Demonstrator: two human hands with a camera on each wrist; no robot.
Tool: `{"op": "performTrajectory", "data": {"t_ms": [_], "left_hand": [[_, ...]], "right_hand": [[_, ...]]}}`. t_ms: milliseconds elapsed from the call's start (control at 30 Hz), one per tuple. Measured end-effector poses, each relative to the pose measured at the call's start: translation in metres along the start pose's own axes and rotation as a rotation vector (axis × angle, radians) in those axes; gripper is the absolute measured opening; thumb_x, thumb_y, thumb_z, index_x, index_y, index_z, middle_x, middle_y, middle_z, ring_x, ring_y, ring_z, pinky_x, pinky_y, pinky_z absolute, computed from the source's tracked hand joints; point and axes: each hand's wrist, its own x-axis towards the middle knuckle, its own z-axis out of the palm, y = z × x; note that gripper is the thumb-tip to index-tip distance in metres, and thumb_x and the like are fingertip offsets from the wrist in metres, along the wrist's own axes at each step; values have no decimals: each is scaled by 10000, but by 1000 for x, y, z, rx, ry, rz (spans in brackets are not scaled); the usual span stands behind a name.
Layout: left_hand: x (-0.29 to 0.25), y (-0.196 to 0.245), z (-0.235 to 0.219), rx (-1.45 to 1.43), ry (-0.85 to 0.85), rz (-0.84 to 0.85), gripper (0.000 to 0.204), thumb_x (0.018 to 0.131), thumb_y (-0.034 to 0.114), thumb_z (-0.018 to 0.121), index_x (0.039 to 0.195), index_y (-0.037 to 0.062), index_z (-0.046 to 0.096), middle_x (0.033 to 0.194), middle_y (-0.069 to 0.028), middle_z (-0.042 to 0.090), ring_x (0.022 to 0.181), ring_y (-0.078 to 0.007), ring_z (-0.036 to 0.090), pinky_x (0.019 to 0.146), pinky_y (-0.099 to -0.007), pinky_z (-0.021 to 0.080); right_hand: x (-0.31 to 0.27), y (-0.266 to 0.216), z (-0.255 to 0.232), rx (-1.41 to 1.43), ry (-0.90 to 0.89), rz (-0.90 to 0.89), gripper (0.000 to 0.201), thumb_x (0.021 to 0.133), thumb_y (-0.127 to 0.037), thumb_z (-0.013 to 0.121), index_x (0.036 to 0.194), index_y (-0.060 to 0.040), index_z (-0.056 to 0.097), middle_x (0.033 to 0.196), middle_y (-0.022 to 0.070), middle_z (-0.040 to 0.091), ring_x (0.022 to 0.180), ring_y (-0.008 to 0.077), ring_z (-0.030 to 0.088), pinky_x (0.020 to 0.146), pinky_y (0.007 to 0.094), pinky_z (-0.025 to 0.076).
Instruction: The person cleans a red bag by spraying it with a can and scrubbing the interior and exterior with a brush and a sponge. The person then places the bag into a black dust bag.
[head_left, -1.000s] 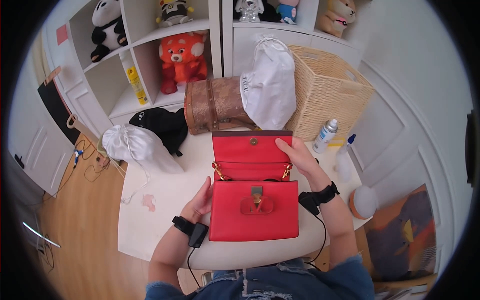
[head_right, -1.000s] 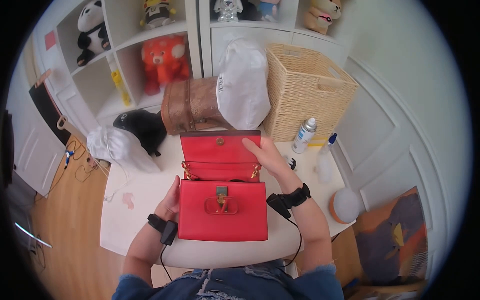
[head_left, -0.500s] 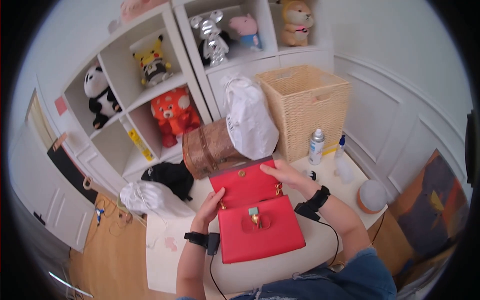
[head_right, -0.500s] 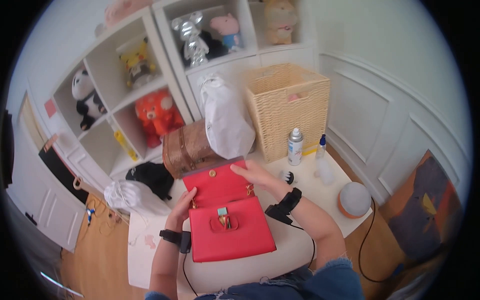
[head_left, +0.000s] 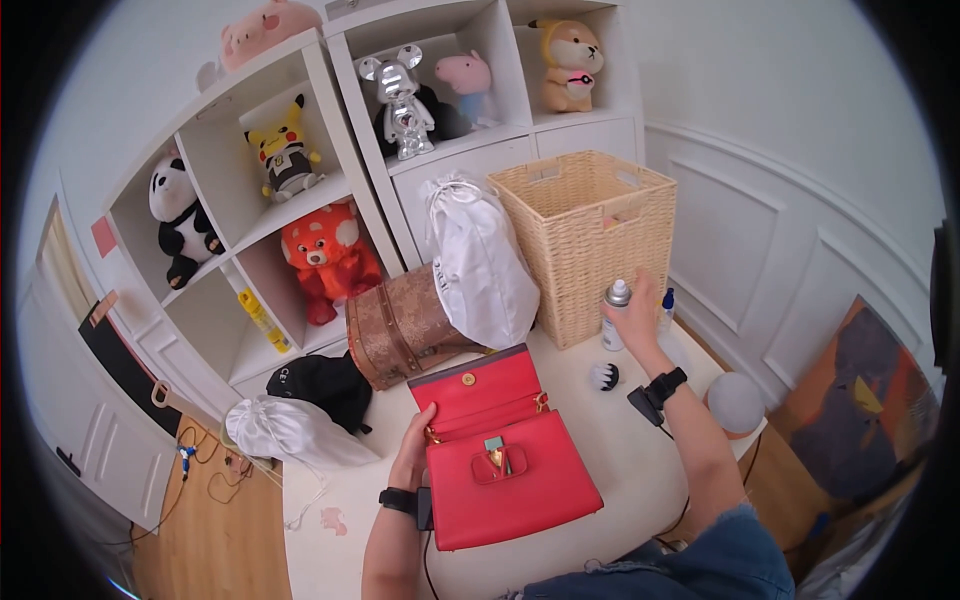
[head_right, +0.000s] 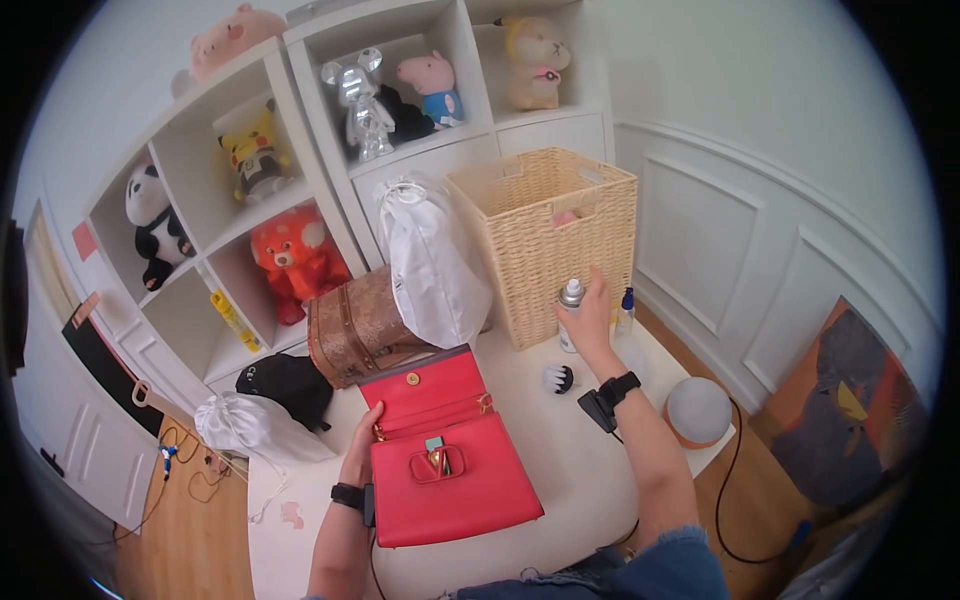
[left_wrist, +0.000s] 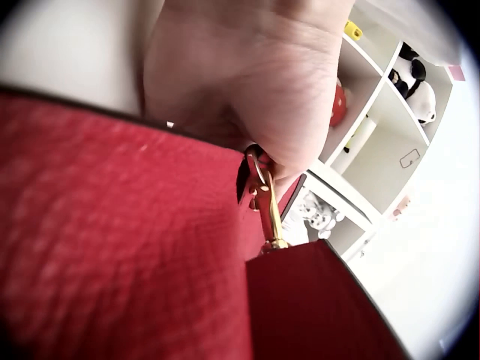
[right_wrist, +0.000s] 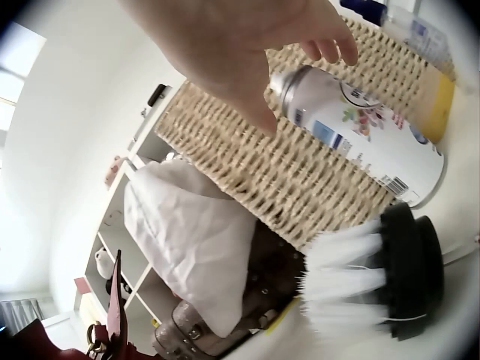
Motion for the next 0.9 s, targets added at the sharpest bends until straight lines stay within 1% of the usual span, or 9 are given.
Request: {"op": "performTrajectory", "data": {"t_ms": [167,233,333,467,533,567,633,733,900], "left_hand": [[12,-18,-28,-34,21,-34,475,942,405,556,1204,9,564,1127,-120,661,983,-200,660,879,-356,529],[15,-21,-32,-128,-74,-111,506,949,436,533,1230,15,544,1166,-118,646,1023,-200,645,915,-362,510],[12,-15,-17,-206,-18,-105,519,956,449,512,1248,20,530,1190,-124,634,1052,-212,634,940,-369,495],[11,-12,-15,-203,-8,-123,518,963,450,495,1249,19,533,1201,-134,629,1080,-221,622,955,-380,486],[11,-9,-14,-230,-63,-125,517,966,446,490,1253,18,531,1209,-135,625,1087,-223,619,956,-379,486],[10,-8,-12,-223,-64,-110,520,969,442,486,1253,8,529,1210,-135,625,1091,-222,618,955,-371,487],[12,-11,-14,-227,-56,-98,526,969,444,484,1250,1,530,1204,-138,627,1085,-222,621,951,-365,490],[16,-15,-19,-220,-64,-78,536,971,446,478,1246,-12,529,1197,-145,629,1073,-222,628,943,-358,496],[15,-14,-18,-196,-69,-69,545,975,448,468,1248,-21,527,1193,-151,631,1063,-223,635,934,-354,504]], "right_hand": [[-4,32,33,131,-108,44,834,711,-91,763,1388,29,290,1306,250,436,1214,389,445,1027,428,367],[-7,34,37,186,-36,19,757,754,-73,710,1387,24,306,1325,254,438,1220,374,459,1025,425,369],[0,-18,4,171,22,-107,690,775,-61,668,1376,17,337,1288,232,475,1186,360,486,1001,413,387],[-11,-94,-36,249,-113,-279,684,751,-70,677,1372,-52,391,1180,197,517,1072,356,539,911,404,450],[-22,-122,-44,260,-475,-498,690,718,-94,691,1360,-158,447,1047,155,521,918,342,571,788,409,496],[-28,-139,-48,262,-489,-492,690,718,-94,691,1360,-158,447,1047,155,521,918,342,571,788,409,496],[-40,-166,-52,221,-735,-647,685,695,-129,711,1336,-228,491,955,140,510,818,330,578,697,413,502],[-48,-174,-41,154,-957,-721,693,684,-162,729,1335,-234,503,933,141,525,807,315,589,684,406,496],[-42,-178,-26,137,-1119,-706,690,691,-180,727,1342,-234,502,910,142,541,789,321,589,684,407,492]]}}
